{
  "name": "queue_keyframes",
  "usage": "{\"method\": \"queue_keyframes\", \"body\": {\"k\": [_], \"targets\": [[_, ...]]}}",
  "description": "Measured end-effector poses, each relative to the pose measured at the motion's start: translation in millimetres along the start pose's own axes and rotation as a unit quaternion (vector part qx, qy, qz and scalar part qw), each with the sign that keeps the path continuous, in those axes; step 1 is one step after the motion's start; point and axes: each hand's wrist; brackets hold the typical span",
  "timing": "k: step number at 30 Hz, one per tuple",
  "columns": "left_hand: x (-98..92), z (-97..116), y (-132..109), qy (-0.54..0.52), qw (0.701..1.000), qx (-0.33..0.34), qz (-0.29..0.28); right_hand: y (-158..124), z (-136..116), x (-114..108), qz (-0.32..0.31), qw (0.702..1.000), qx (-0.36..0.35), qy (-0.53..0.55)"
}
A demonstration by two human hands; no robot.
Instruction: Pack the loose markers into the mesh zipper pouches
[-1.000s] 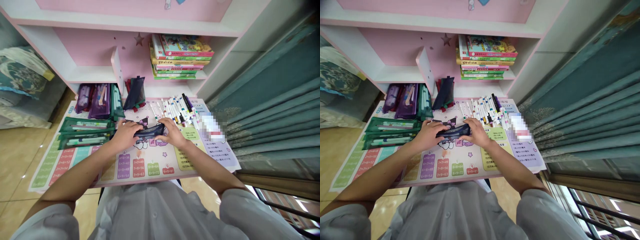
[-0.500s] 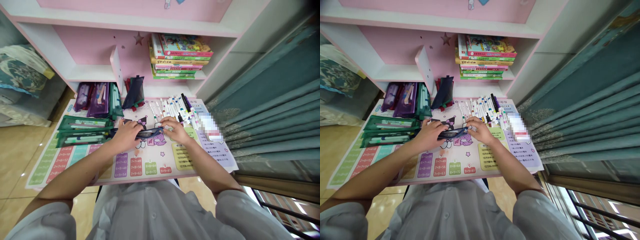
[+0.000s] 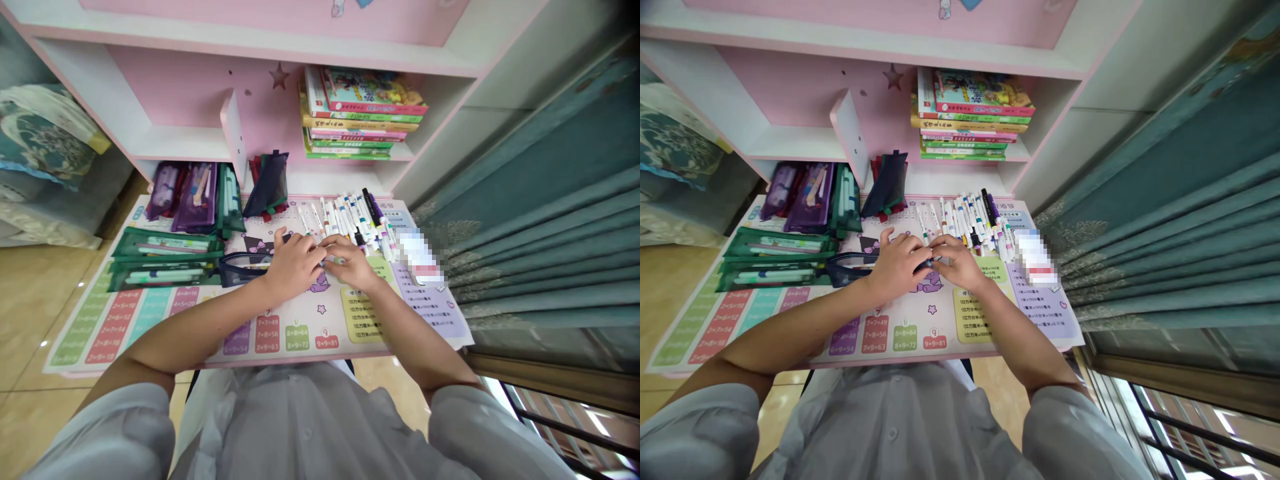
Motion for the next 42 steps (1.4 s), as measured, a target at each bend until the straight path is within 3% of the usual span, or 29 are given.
{"method": "queue_keyframes", "body": {"k": [4,8,14,20,24,30,42], "targets": [[-1.0,0.9,-0.1,-0.041,0.999,-0.01,0.018,-0.1,0.1,-1.4,-0.004,1.0,0.004,-0.001],[-4.5,2.5,1.1,-0.097,0.992,-0.078,0.021,0.2,0.3,-1.6,-0.003,1.0,0.008,0.005],[-11.0,-4.4,3.9,-0.18,0.968,-0.167,-0.045,-0.8,2.2,0.4,0.006,1.0,0.001,0.013],[-13.2,-8.8,5.7,-0.202,0.958,-0.182,-0.085,1.8,-6.0,-1.9,-0.022,0.995,-0.007,-0.094],[-15.7,-7.4,6.1,-0.209,0.955,-0.184,-0.098,16.6,-17.1,-10.2,-0.1,0.98,-0.04,-0.17],[-18.8,-6.6,4.8,-0.202,0.958,-0.173,-0.109,39.8,-24.3,-20.6,-0.216,0.958,-0.052,-0.182],[-20.3,-9.7,4.3,-0.188,0.956,-0.171,-0.143,28.3,-13.6,-18.2,-0.167,0.973,-0.078,-0.142]]}}
Point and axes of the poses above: each hand's wrist, its own y-axis towards the middle knuckle, its own x-axis out of the palm, z = x × y, and after that the axes turned 2 degrees about -x, right-handed
